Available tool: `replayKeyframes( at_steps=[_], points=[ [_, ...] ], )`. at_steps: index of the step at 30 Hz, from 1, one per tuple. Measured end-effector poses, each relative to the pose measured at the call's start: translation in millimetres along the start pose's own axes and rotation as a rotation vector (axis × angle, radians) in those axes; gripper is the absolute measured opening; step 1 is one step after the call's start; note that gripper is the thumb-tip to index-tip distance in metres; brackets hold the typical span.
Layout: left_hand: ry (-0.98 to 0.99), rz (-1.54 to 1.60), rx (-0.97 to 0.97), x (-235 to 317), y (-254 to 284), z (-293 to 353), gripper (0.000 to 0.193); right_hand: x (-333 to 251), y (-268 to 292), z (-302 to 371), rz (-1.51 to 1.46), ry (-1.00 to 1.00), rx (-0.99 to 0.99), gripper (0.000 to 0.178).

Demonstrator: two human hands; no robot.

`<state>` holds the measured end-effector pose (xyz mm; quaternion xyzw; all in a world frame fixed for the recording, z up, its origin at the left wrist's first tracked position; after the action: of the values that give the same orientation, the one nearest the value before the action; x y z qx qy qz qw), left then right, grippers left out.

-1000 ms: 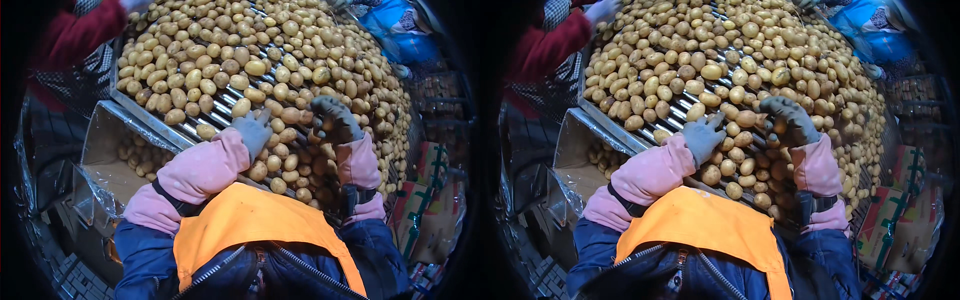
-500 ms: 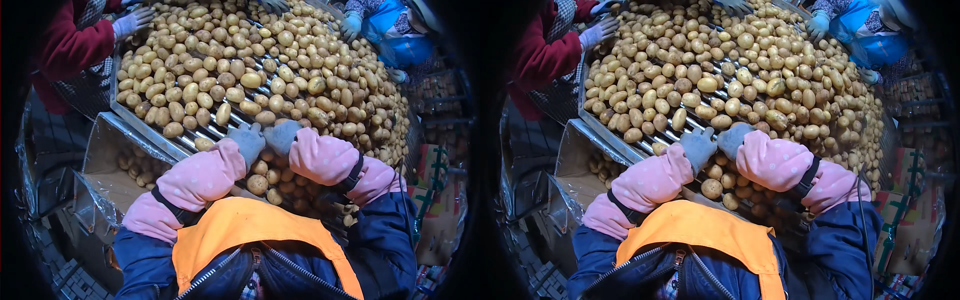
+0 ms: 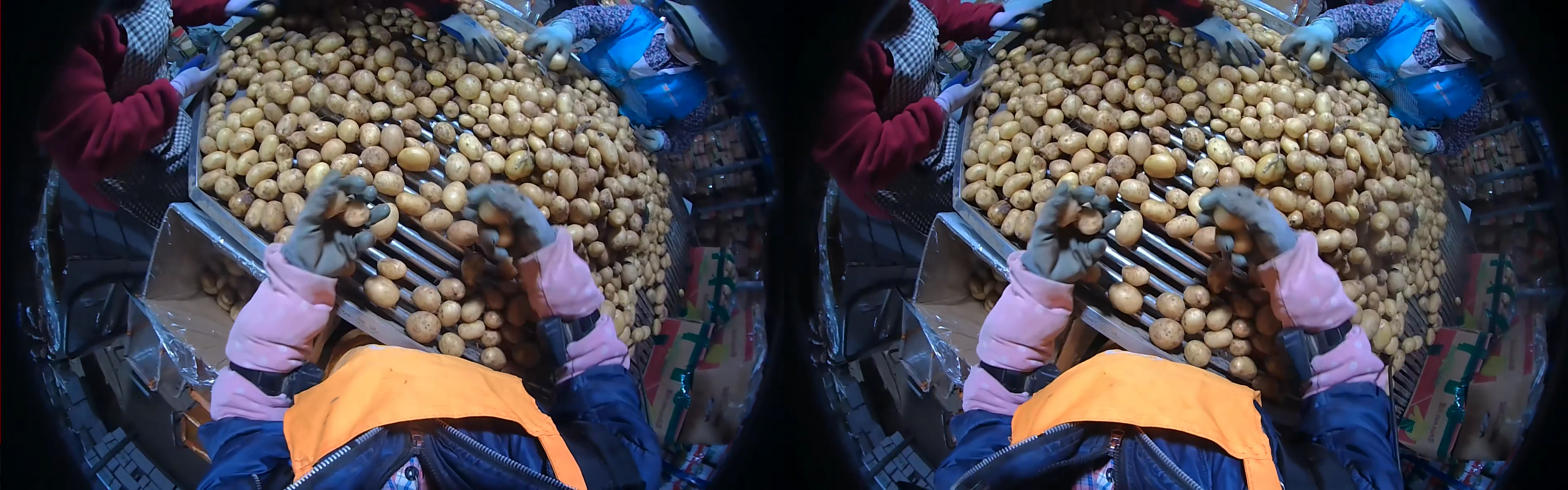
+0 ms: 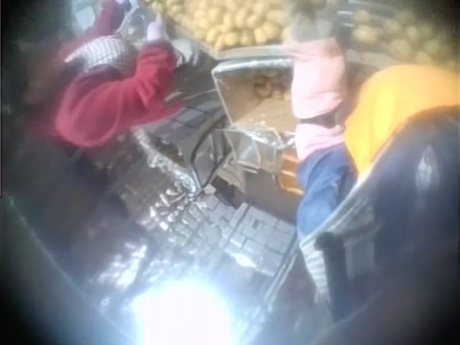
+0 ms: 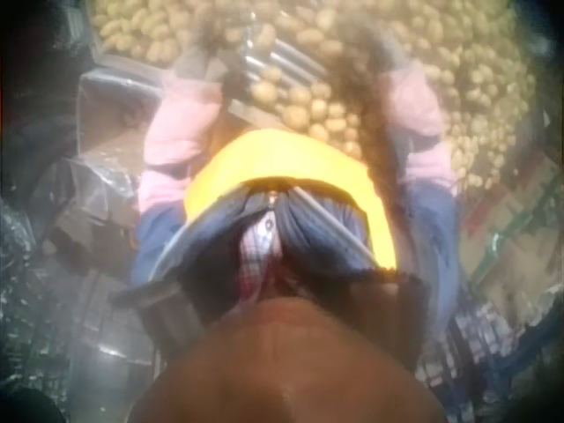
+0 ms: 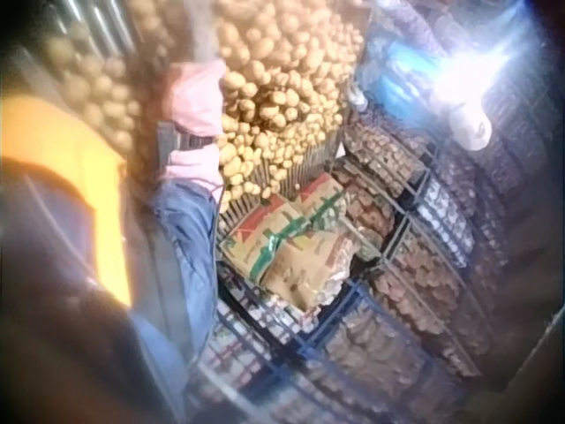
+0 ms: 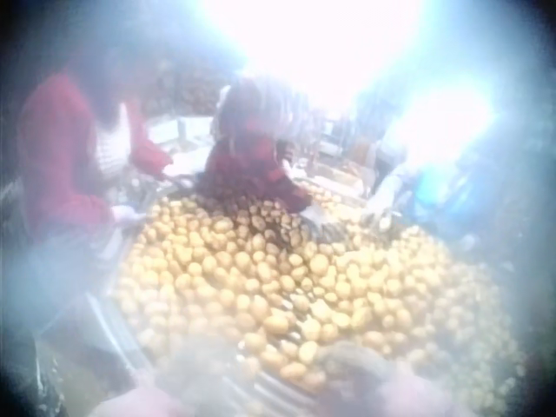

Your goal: Sorting and inspecting potatoes on a processing line in a warehouse.

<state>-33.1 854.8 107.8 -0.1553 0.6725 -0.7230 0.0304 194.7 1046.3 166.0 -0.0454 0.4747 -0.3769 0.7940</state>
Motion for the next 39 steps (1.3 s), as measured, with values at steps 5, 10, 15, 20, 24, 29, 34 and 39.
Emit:
replayKeyframes(
  at_steps=[5,10,15,20,24,29,34,39],
  points=[
    [-0.666,-1.933,-0.075,-9,-17,-87,0.025,-45,25,-127,1.429,0.517,0.404,0.042],
    [0.312,-2.627,-0.284,-35,-20,-125,0.027,-63,-4,-156,2.071,0.088,0.327,0.038],
    [0.199,-2.557,-0.084,-48,-1,-117,0.033,-41,11,-155,2.095,-0.030,0.407,0.024],
    [0.256,-2.618,-0.080,-37,-2,-130,0.026,-66,0,-138,1.806,-0.073,0.383,0.042],
    [0.176,-2.782,-0.121,-40,0,-136,0.024,-76,-3,-147,1.518,0.110,0.361,0.058],
    [0.137,-2.682,-0.106,-36,1,-123,0.019,-62,-25,-191,1.712,0.265,0.410,0.047],
    [0.299,-2.737,-0.162,-60,-3,-100,0.021,-39,-30,-198,1.883,0.110,0.544,0.041],
    [0.444,-2.788,-0.228,-60,-8,-104,0.022,-50,-39,-191,1.813,0.117,0.507,0.039]
  ],
)
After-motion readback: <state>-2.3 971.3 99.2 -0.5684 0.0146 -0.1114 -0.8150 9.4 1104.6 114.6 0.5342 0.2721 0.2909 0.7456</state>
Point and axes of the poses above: each hand's wrist, its own z-axis away from the middle knuckle, its own y-axis out of the back of the hand, x = y × z, the point moved 2 cm from there along -z, towards the middle knuckle, and after that the axes turned 9 degrees about -y, right-handed, at the moved point
